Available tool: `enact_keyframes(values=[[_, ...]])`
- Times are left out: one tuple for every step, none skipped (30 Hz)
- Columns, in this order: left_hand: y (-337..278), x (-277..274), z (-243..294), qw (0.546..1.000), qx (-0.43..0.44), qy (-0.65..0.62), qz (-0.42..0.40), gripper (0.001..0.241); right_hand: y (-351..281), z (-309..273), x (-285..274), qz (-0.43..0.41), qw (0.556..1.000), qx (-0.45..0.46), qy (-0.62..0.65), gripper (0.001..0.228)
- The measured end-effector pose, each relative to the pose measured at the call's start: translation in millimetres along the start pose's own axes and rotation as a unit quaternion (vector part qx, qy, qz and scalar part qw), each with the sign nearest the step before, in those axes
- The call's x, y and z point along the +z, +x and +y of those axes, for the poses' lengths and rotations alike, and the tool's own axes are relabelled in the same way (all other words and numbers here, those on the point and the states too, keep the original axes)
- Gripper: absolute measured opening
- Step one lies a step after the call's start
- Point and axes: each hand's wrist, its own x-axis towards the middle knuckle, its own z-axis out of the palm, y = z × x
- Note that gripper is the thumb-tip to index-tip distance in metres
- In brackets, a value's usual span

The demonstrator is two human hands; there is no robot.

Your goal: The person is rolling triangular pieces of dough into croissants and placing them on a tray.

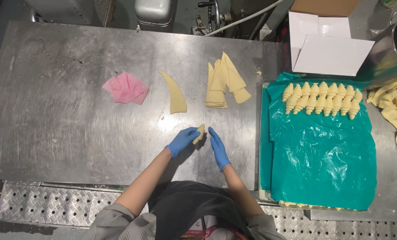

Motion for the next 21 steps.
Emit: enact_keyframes(values=[[-9,0,12,1.0,0.003,0.001,0.0,0.037,5,-8,-6,0.001,1.0,-0.003,0.0,0.051],[-18,1,23,0.998,0.023,-0.044,-0.035,0.042,10,-15,-13,-0.041,0.989,0.042,0.137,0.051],[-30,1,34,0.993,0.042,-0.088,-0.069,0.046,13,-23,-18,-0.085,0.955,0.088,0.271,0.051],[-39,3,42,0.993,0.044,-0.087,-0.068,0.046,9,-40,-28,-0.085,0.955,0.086,0.271,0.051],[-50,5,48,0.984,0.039,-0.155,-0.085,0.049,3,-56,-37,-0.166,0.956,0.073,0.23,0.044],[-61,8,54,0.969,0.035,-0.222,-0.1,0.053,-3,-73,-46,-0.245,0.95,0.058,0.187,0.042],[-71,12,67,0.97,0.037,-0.219,-0.101,0.053,-7,-88,-52,-0.244,0.95,0.055,0.187,0.042],[-81,16,81,0.974,0.041,-0.211,-0.077,0.053,-11,-104,-58,-0.235,0.96,0.091,0.124,0.036],[-92,21,94,0.977,0.044,-0.203,-0.054,0.053,-17,-120,-63,-0.223,0.964,0.129,0.06,0.032],[-99,21,103,0.977,0.045,-0.2,-0.056,0.053,-20,-124,-69,-0.221,0.965,0.127,0.062,0.032],[-106,23,110,0.98,0.046,-0.187,-0.042,0.05,-25,-128,-76,-0.209,0.967,0.127,0.066,0.028],[-113,25,118,0.983,0.046,-0.174,-0.029,0.048,-30,-131,-83,-0.196,0.97,0.127,0.071,0.025],[-116,25,121,0.983,0.046,-0.172,-0.032,0.048,-33,-134,-87,-0.193,0.97,0.127,0.072,0.025],[-119,26,125,0.982,0.059,-0.178,-0.035,0.05,-37,-136,-91,-0.157,0.977,0.126,0.063,0.027],[-122,27,128,0.98,0.071,-0.184,-0.039,0.051,-41,-139,-96,-0.122,0.983,0.126,0.054,0.031],[-122,30,125,0.98,0.07,-0.184,-0.042,0.051,-47,-152,-97,-0.118,0.983,0.126,0.054,0.031],[-121,33,122,0.981,0.062,-0.177,-0.051,0.05,-51,-164,-99,-0.111,0.984,0.134,0.036,0.028],[-120,36,119,0.982,0.054,-0.171,-0.06,0.049,-56,-177,-101,-0.104,0.984,0.141,0.017,0.026],[-120,41,121,0.982,0.054,-0.169,-0.064,0.049,-58,-181,-101,-0.1,0.985,0.141,0.017,0.026],[-120,47,124,0.977,0.046,-0.195,-0.08,0.049,-60,-185,-102,-0.077,0.988,0.131,-0.011,0.026],[-122,53,126,0.97,0.036,-0.22,-0.096,0.049,-64,-189,-102,-0.054,0.99,0.122,-0.039,0.026]])
